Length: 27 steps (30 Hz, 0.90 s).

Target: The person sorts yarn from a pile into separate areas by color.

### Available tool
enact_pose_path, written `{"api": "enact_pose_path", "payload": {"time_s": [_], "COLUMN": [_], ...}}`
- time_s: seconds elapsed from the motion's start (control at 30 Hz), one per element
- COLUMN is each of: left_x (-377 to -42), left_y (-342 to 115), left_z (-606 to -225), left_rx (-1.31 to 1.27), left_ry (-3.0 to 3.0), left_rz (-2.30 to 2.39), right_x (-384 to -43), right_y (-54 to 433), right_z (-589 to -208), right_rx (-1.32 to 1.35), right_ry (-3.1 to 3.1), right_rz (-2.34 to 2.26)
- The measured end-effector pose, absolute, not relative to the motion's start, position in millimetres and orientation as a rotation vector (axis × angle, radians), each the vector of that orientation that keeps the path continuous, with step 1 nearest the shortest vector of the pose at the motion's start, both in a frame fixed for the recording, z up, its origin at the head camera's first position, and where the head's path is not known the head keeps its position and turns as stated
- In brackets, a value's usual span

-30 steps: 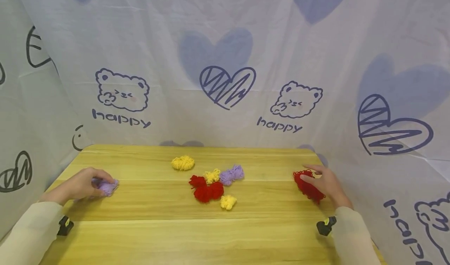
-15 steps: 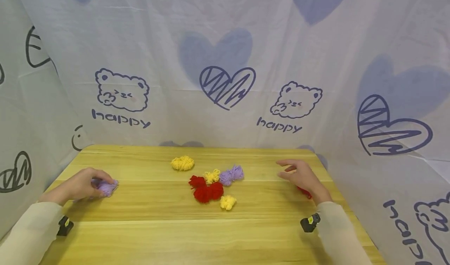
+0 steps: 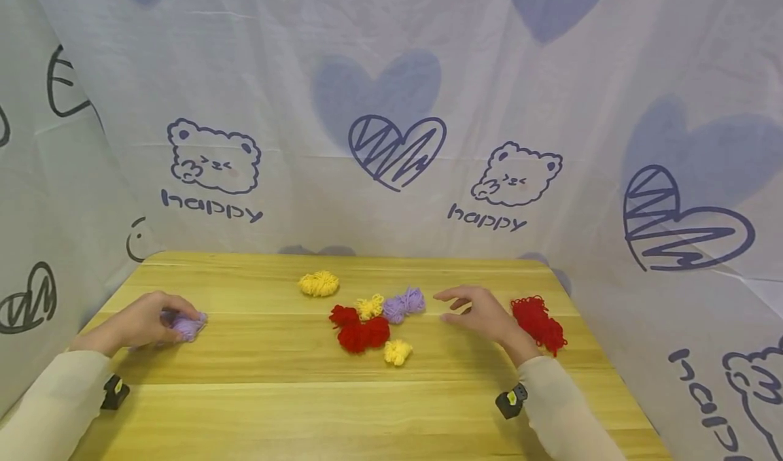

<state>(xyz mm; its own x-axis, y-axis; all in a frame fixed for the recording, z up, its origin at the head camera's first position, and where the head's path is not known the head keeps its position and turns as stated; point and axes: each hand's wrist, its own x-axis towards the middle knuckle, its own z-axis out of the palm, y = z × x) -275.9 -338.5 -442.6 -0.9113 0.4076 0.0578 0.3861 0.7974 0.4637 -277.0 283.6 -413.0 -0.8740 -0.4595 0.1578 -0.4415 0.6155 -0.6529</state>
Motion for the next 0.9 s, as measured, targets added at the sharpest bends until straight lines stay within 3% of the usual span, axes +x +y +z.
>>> {"api": "enact_pose_path", "payload": {"time_s": [0.9], "left_x": [-277], "left_y": [-337], "left_z": [-440], "left_rx": [0.597], "left_ry": [2.909], "left_rz": [0.77], "right_x": [-275], "right_y": [207], "right_z": [-433], "right_rx": [-0.954], "right_ry": [2.721], "right_rz": [-1.059]}}
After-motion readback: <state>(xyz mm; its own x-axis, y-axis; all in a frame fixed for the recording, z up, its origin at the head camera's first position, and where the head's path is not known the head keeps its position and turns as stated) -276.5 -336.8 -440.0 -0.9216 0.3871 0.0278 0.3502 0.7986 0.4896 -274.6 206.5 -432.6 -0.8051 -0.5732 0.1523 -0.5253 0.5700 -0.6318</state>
